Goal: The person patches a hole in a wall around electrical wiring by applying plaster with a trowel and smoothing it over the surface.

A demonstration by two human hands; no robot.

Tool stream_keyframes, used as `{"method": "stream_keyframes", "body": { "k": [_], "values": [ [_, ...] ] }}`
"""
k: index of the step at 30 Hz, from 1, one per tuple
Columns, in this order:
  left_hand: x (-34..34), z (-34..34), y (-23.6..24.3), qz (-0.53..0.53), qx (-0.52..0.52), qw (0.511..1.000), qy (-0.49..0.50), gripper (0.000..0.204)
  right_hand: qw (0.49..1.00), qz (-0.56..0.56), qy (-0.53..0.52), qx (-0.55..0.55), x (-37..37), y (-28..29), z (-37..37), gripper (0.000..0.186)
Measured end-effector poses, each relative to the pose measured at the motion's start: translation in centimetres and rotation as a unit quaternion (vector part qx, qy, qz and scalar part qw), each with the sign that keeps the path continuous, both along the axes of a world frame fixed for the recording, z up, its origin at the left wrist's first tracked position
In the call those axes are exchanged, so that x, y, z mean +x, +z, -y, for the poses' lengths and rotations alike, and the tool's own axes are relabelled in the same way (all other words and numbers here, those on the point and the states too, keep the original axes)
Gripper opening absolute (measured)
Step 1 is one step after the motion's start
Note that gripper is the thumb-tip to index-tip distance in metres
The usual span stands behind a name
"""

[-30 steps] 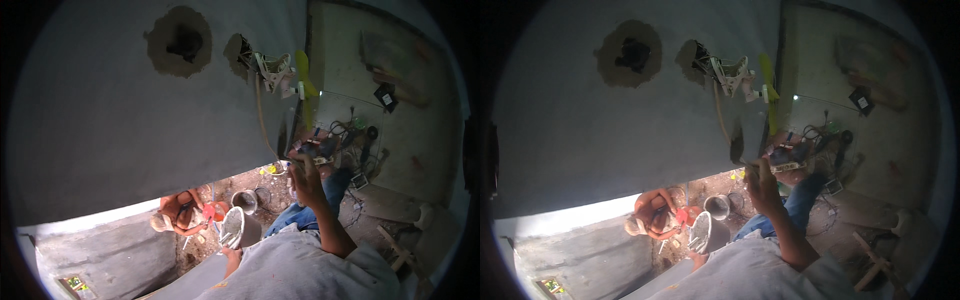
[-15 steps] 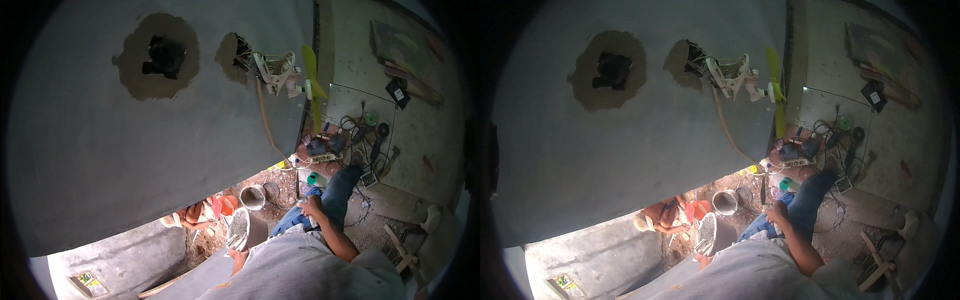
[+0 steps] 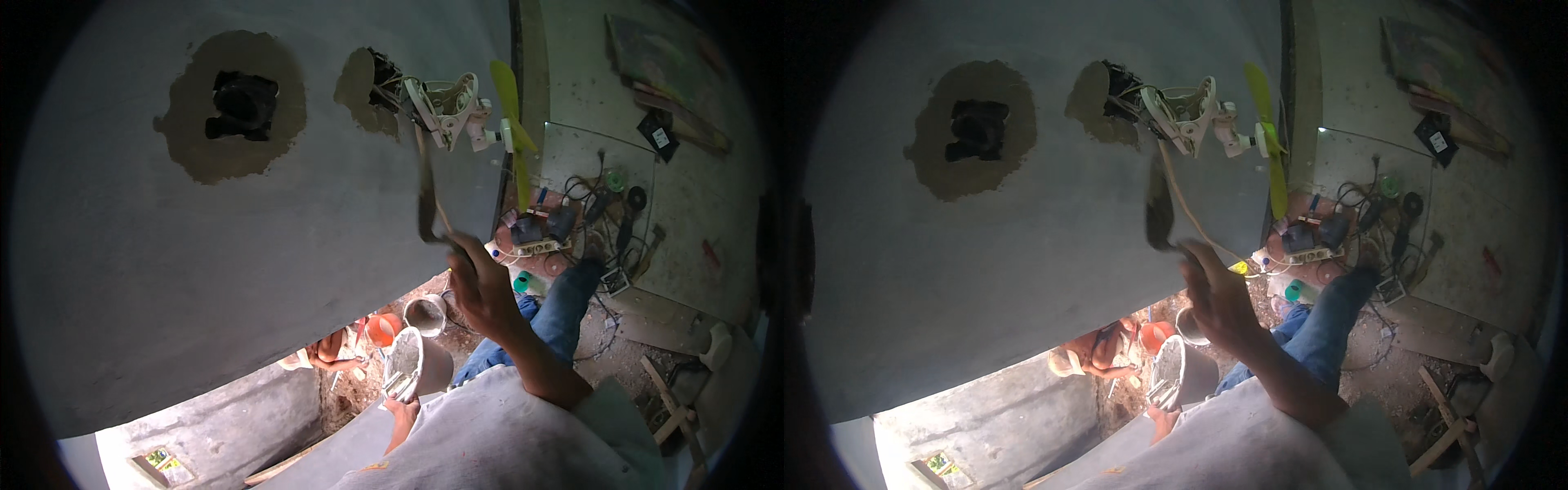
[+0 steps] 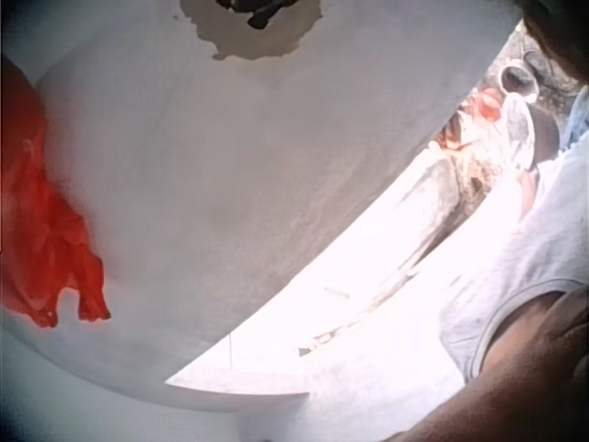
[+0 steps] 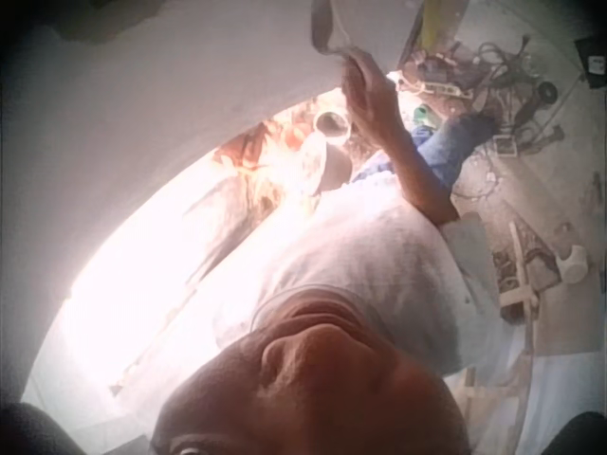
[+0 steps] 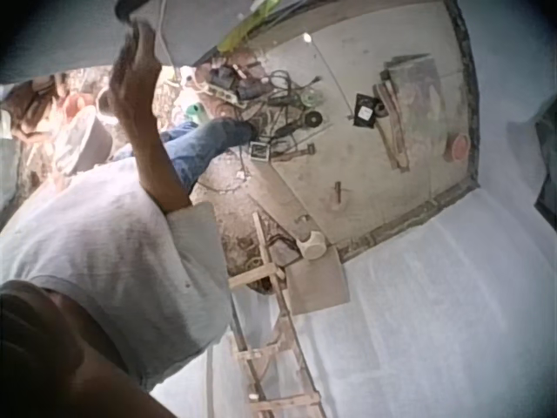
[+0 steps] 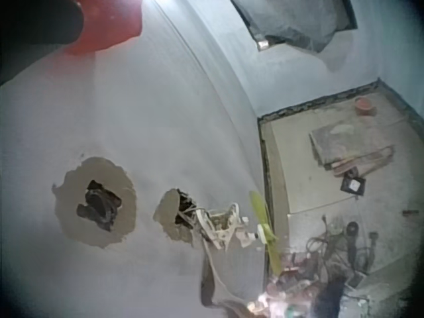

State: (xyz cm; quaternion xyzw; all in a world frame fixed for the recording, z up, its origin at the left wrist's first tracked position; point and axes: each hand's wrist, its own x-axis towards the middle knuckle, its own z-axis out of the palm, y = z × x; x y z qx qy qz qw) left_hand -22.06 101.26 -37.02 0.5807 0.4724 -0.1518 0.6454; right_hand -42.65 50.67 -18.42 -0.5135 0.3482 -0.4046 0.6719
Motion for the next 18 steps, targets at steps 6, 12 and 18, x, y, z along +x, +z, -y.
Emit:
{"method": "stream_keyframes", "body": {
  "k": [6, 12, 18],
  "values": [
    [-0.3, -0.2, 0.8, 0.009, 0.009, 1.0, 0.016, 0.048, 0.995, -0.021, -0.057, -0.08, 4.4, 2.8, 4.4, 0.016],
    [-0.2, 0.2, 1.0, 0.009, 0.003, 1.0, 0.022, 0.048, 0.996, -0.005, -0.051, -0.07, 5.9, 3.6, 5.0, 0.019],
    [0.1, 0.3, 1.0, 0.004, 0.003, 1.0, 0.022, 0.047, 0.991, -0.027, -0.097, -0.09, 7.1, 3.0, 4.8, 0.021]
  ]
}}
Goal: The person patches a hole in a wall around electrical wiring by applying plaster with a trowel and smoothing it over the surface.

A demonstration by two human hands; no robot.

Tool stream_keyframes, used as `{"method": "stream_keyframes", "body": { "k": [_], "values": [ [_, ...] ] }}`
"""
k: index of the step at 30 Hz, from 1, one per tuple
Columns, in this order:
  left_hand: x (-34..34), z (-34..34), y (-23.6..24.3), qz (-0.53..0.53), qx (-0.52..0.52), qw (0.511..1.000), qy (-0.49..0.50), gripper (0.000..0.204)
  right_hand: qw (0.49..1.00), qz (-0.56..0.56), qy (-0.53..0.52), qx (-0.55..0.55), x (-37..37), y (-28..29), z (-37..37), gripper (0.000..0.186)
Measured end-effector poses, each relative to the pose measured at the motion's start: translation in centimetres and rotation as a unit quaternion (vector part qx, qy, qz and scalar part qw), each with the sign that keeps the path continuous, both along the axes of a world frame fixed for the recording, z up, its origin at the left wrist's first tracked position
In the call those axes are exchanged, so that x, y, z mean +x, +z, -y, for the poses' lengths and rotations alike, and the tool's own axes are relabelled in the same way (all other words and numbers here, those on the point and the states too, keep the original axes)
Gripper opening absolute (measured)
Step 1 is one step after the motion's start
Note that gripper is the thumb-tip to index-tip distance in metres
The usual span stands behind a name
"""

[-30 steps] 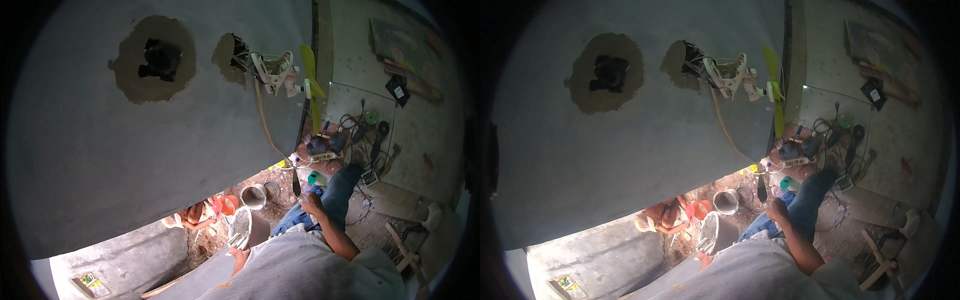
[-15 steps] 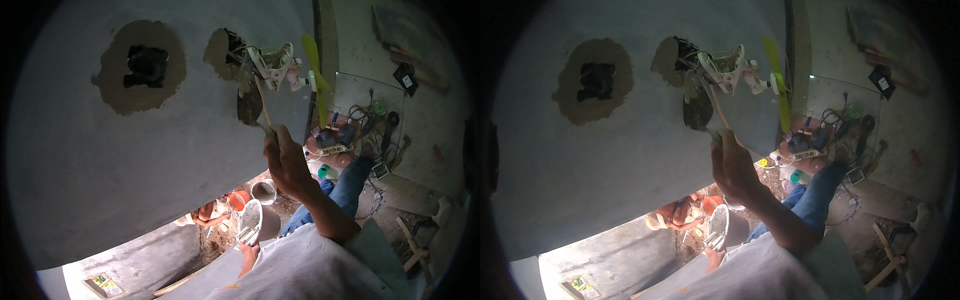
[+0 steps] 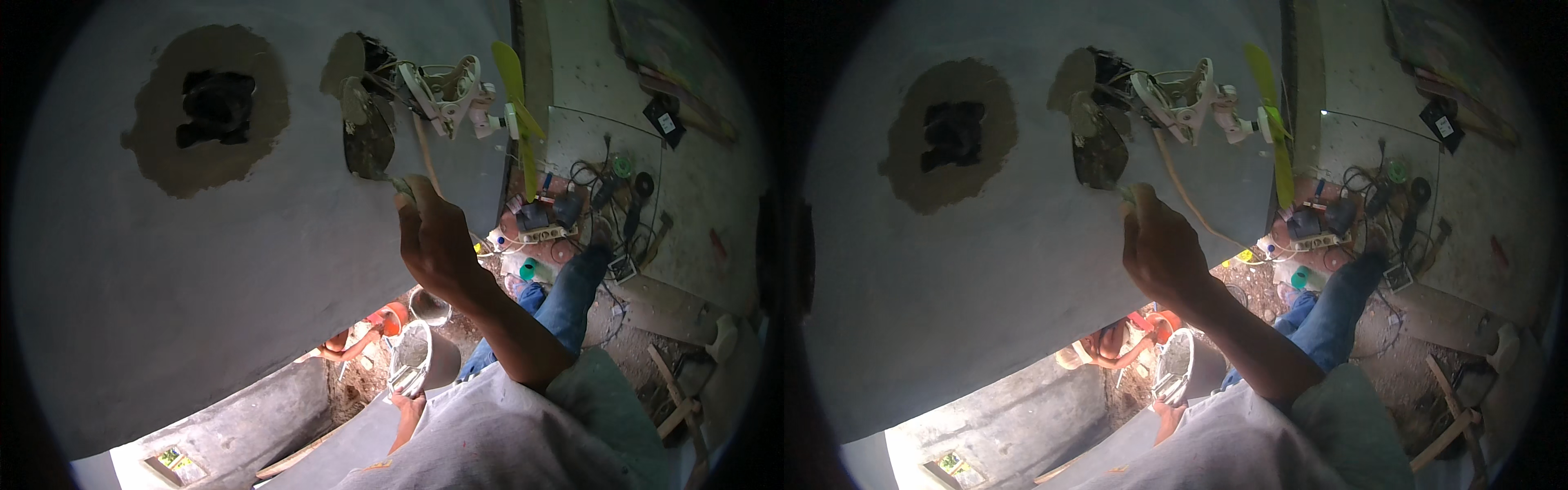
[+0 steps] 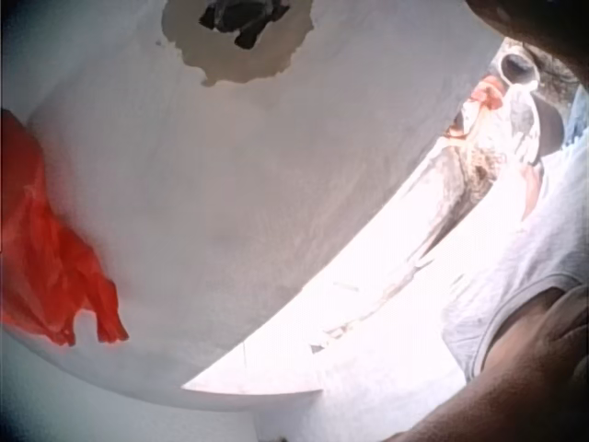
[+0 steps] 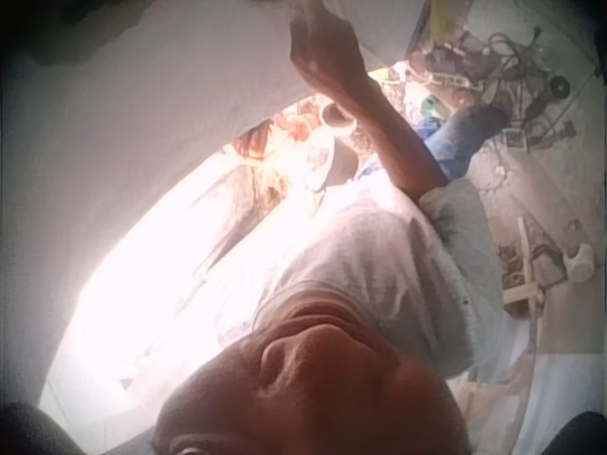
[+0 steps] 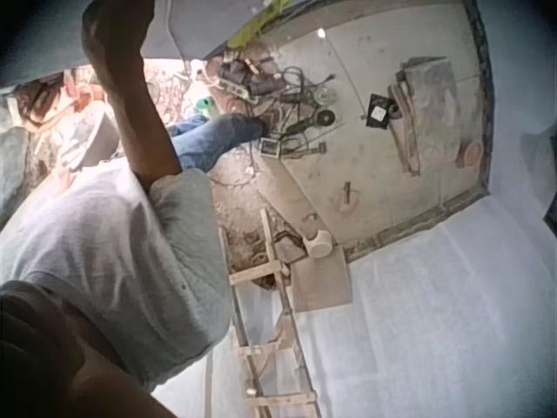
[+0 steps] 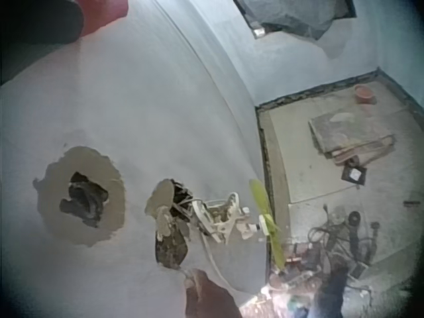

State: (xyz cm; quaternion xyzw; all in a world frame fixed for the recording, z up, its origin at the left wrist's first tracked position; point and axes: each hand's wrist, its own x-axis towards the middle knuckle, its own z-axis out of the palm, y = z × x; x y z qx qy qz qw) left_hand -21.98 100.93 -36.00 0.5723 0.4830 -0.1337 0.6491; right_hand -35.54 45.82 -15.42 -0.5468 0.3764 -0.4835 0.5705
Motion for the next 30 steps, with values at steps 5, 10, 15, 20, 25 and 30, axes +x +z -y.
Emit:
{"method": "stream_keyframes", "body": {
  "k": [5, 10, 15, 20, 25, 30],
  "values": [
    [0.1, -0.2, 0.2, 0.0, 0.002, 1.0, -0.002, 0.047, 1.0, 0.004, -0.006, 0.026, 0.1, -1.8, -0.3, 0.024],
    [0.0, -0.5, 0.6, 0.001, 0.003, 1.0, 0.002, 0.047, 0.999, -0.015, 0.018, 0.048, -0.7, -3.1, -0.2, 0.026],
    [0.0, -0.4, 0.9, 0.001, 0.003, 1.0, 0.003, 0.046, 0.998, -0.015, 0.025, 0.052, -1.2, -4.5, -0.7, 0.027],
    [-0.1, -0.2, 0.7, 0.002, 0.003, 1.0, 0.006, 0.046, 0.996, -0.051, 0.047, 0.055, -2.9, -5.7, -1.0, 0.028],
    [-0.3, 0.7, 1.1, 0.011, -0.012, 1.0, 0.016, 0.046, 0.952, 0.168, 0.199, 0.165, -6.9, -6.6, -1.1, 0.033],
    [-0.6, 2.5, 1.4, 0.031, 0.016, 0.999, 0.008, 0.044, 0.738, 0.451, 0.326, 0.382, -6.3, -8.1, -0.5, 0.042]
  ]
}}
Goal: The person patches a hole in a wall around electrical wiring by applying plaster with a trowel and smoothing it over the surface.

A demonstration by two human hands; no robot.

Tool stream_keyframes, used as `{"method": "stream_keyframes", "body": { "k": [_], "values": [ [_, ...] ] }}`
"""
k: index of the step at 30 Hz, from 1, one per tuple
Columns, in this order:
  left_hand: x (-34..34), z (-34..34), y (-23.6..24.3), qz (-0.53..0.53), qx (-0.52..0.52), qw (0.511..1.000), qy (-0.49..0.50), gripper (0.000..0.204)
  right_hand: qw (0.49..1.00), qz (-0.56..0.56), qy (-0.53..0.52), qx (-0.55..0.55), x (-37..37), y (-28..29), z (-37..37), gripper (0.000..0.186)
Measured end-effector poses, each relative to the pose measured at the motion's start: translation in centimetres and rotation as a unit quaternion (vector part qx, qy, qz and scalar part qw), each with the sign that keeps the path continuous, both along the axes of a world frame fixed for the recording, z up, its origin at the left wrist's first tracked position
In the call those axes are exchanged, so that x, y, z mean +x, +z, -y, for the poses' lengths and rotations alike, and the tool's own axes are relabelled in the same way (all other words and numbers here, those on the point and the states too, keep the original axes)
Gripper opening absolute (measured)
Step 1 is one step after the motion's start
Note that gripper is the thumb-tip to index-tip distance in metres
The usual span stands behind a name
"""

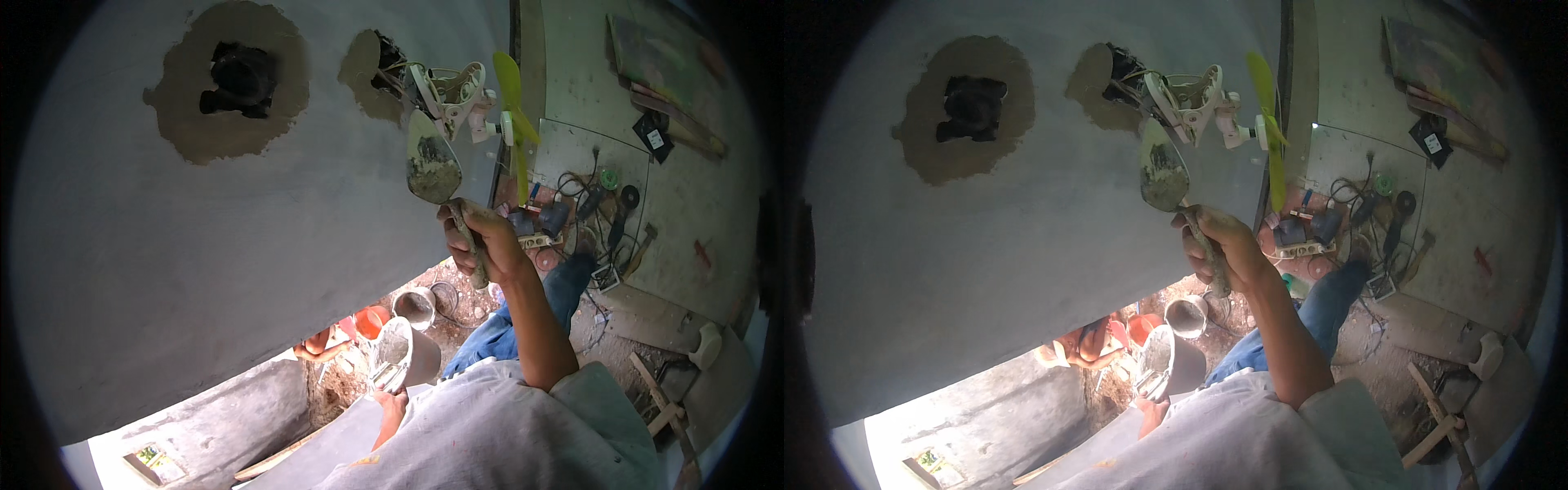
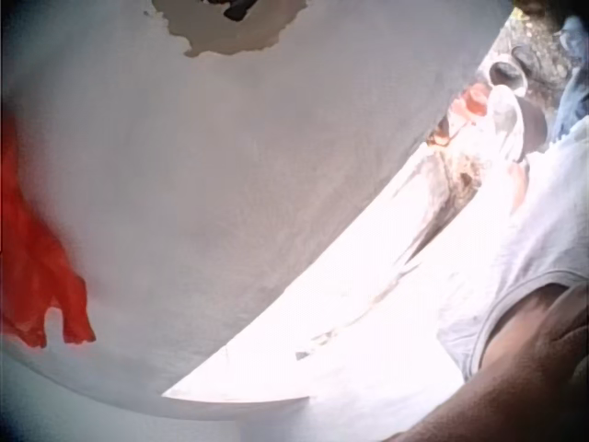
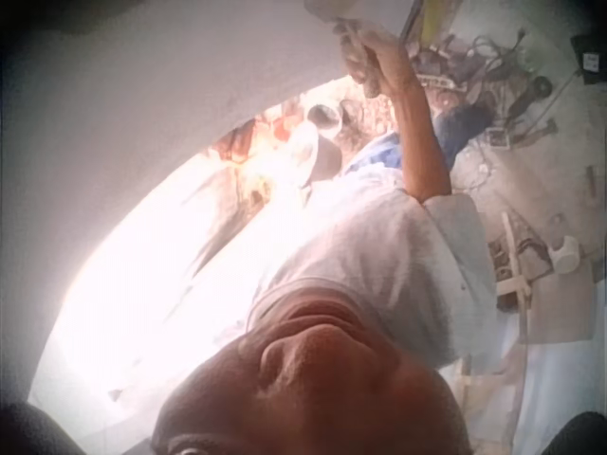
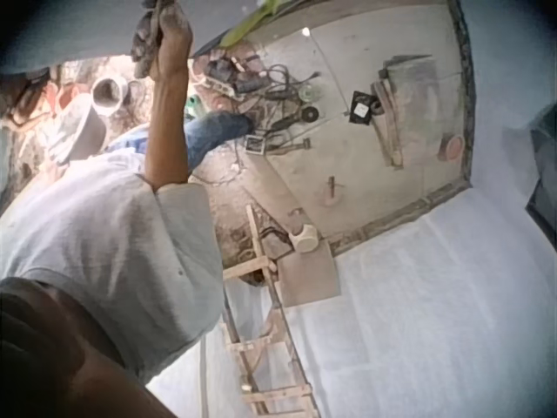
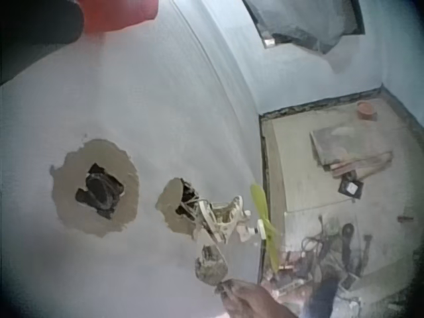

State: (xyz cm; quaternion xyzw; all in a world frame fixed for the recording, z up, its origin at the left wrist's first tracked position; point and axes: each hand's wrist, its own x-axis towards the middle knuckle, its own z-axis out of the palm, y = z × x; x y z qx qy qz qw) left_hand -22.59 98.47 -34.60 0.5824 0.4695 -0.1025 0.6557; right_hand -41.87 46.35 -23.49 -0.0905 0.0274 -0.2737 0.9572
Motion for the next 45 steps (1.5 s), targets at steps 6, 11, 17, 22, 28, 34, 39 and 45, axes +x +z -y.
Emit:
{"method": "stream_keyframes", "body": {
  "k": [6, 11, 17, 22, 28, 34, 39, 45],
  "values": [
    [-0.1, 0.0, 0.1, -0.009, -0.013, 1.0, 0.025, 0.043, 0.999, 0.01, 0.02, -0.026, 0.9, -0.1, 1.2, 0.043],
    [0.1, -1.5, -1.0, -0.006, -0.012, 0.999, 0.042, 0.042, 0.963, -0.195, -0.103, -0.156, 1.7, 1.3, 0.9, 0.041],
    [0.8, -4.3, -2.6, -0.014, -0.064, 0.997, 0.039, 0.04, 0.863, -0.367, -0.202, -0.281, 3.2, 2.7, 0.7, 0.035],
    [0.3, -3.8, -2.4, -0.013, -0.054, 0.998, 0.034, 0.041, 0.793, -0.444, -0.27, -0.318, 4.4, 3.7, 0.7, 0.033],
    [0.3, -4.0, -2.2, -0.016, -0.05, 0.998, 0.03, 0.042, 0.774, -0.469, -0.262, -0.335, 4.8, 3.8, 1.1, 0.034],
    [0.2, -4.2, -2.3, -0.019, -0.046, 0.998, 0.027, 0.043, 0.747, -0.51, -0.251, -0.346, 5.1, 4.7, 1.7, 0.031],
    [0.0, -4.4, -2.4, -0.021, -0.04, 0.999, 0.021, 0.043, 0.701, -0.544, -0.27, -0.375, 6.2, 5.8, 0.8, 0.019],
    [0.3, -4.8, -2.6, -0.026, -0.037, 0.999, 0.013, 0.044, 0.682, -0.546, -0.278, -0.398, 6.4, 6.5, -0.6, 0.015]
  ]
}}
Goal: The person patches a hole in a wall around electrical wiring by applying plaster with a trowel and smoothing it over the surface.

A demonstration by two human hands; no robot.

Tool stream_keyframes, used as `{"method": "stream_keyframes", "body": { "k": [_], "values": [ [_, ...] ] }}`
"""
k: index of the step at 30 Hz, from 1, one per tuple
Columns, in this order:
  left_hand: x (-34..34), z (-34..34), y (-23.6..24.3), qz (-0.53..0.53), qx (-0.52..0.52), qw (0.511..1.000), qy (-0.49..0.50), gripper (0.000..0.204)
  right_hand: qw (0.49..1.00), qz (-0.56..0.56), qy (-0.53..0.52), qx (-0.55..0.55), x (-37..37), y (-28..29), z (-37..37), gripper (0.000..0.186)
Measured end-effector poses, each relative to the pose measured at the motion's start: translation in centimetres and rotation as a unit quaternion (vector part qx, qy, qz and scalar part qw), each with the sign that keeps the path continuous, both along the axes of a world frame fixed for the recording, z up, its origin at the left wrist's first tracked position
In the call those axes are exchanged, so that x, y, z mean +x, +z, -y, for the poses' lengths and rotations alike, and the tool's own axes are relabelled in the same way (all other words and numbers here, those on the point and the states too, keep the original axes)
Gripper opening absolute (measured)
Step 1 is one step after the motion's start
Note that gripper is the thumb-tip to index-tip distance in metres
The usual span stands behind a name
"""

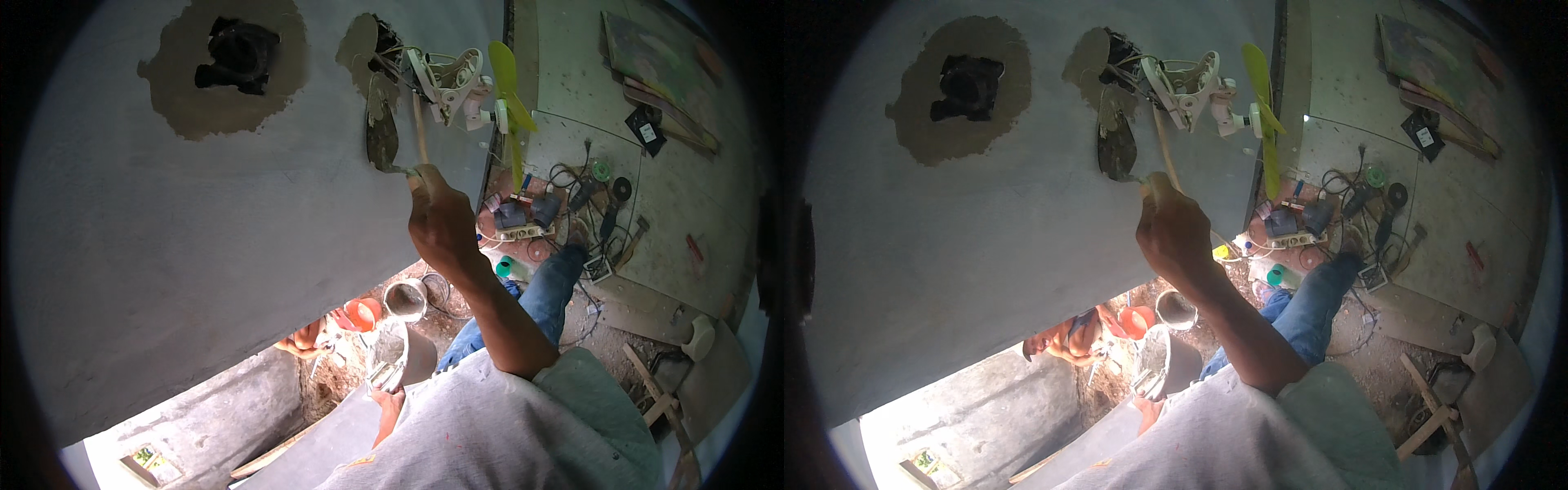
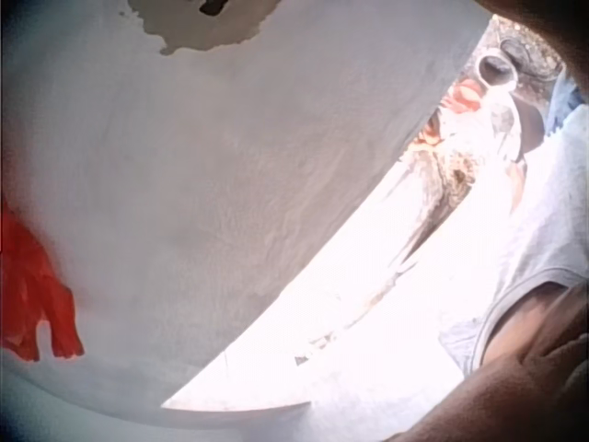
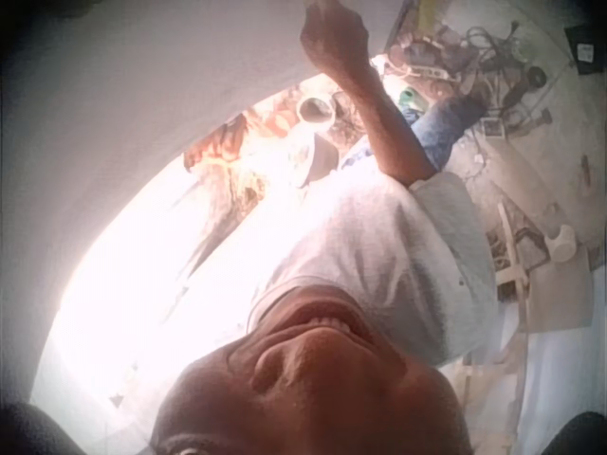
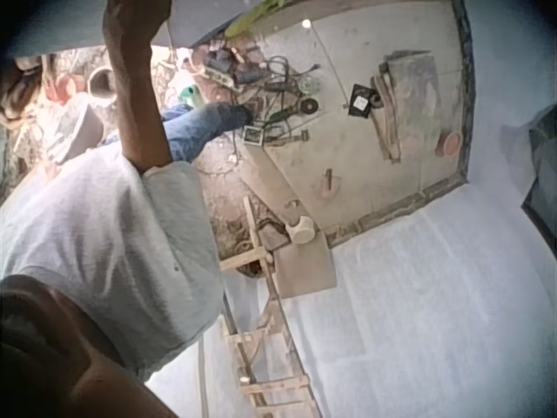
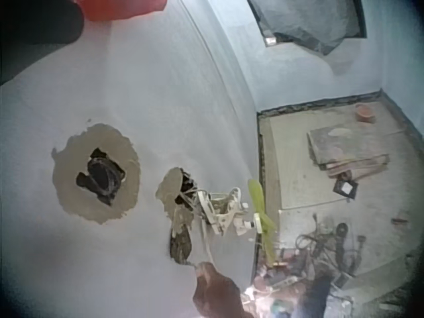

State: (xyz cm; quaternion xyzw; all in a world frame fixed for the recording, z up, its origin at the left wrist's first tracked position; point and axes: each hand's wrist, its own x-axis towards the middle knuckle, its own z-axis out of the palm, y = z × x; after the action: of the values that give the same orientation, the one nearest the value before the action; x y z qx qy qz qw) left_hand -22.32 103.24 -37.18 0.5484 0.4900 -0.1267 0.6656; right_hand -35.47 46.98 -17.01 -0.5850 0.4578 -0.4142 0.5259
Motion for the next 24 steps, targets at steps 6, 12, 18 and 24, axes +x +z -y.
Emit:
{"method": "stream_keyframes", "body": {
  "k": [6, 12, 18, 24],
  "values": [
    [0.1, -0.3, -0.1, 0.002, -0.004, 1.0, 0.001, 0.044, 0.999, 0.003, 0.034, 0.008, -2.4, -0.8, -0.9, 0.016],
    [0.2, -0.1, 0.1, 0.004, 0.002, 1.0, -0.003, 0.045, 0.998, 0.003, -0.043, -0.042, -1.3, -1.1, 0.4, 0.016],
    [-0.2, -0.9, -0.2, 0.003, 0.008, 1.0, -0.004, 0.046, 0.997, -0.038, -0.043, -0.045, -0.2, -1.4, 1.5, 0.016],
    [-0.2, -1.1, -0.5, 0.001, 0.013, 1.0, -0.005, 0.047, 0.998, -0.056, -0.013, -0.005, -0.2, -2.3, 1.9, 0.016]
  ]
}}
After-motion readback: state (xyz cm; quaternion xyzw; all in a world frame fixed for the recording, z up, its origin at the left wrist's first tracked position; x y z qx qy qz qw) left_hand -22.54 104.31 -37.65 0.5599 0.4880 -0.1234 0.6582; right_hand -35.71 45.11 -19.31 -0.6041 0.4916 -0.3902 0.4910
